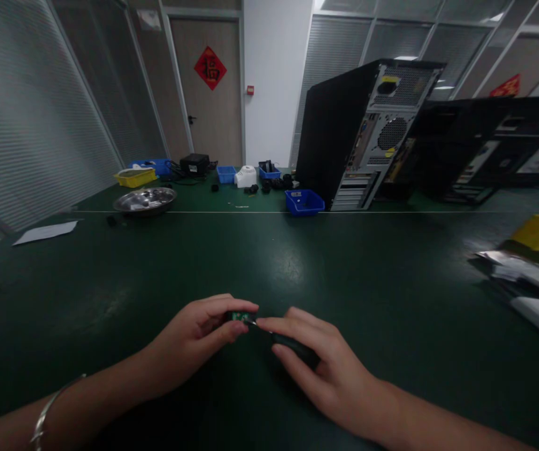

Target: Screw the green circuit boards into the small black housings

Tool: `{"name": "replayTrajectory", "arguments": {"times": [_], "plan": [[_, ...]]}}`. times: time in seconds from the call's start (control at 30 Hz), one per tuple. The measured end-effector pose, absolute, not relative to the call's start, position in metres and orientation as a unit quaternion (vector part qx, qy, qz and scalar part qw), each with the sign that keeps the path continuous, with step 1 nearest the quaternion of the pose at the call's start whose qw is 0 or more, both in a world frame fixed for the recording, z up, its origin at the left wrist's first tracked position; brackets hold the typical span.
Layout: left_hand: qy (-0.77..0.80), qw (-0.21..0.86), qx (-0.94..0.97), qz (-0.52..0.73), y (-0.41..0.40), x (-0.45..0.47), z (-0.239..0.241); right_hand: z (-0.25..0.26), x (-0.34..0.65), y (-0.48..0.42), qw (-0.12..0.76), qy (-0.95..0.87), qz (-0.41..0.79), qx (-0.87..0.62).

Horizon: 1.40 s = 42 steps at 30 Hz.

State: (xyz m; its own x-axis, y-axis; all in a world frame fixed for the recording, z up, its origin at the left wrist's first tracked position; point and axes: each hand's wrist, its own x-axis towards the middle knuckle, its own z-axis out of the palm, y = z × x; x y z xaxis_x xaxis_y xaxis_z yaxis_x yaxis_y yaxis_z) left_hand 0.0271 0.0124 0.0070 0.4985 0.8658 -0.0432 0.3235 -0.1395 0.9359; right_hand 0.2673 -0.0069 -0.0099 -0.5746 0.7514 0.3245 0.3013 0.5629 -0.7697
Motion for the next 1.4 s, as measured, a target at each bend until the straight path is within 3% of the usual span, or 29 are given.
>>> {"name": "replayTrajectory", "arguments": {"times": [0.23, 0.53, 1.17, 1.4], "plan": [[0.417, 0.504, 0.702, 0.281, 0.0118, 0.0265, 0.0042, -0.0123, 0.2673, -0.0077, 0.342, -0.812, 0.333, -0.336], [0.375, 0.320, 0.832, 0.254, 0.0087, 0.0225, 0.0051, -0.0114, 0.2664, -0.0073, 0.334, -0.814, 0.338, -0.334], [0.358, 0.485, 0.743, 0.289, 0.0106, 0.0276, 0.0009, -0.0089, 0.2637, -0.0087, 0.356, -0.796, 0.362, -0.331], [0.347, 0.425, 0.791, 0.271, 0.0091, 0.0247, 0.0057, -0.0116, 0.2643, -0.0099, 0.359, -0.790, 0.364, -0.337]]}}
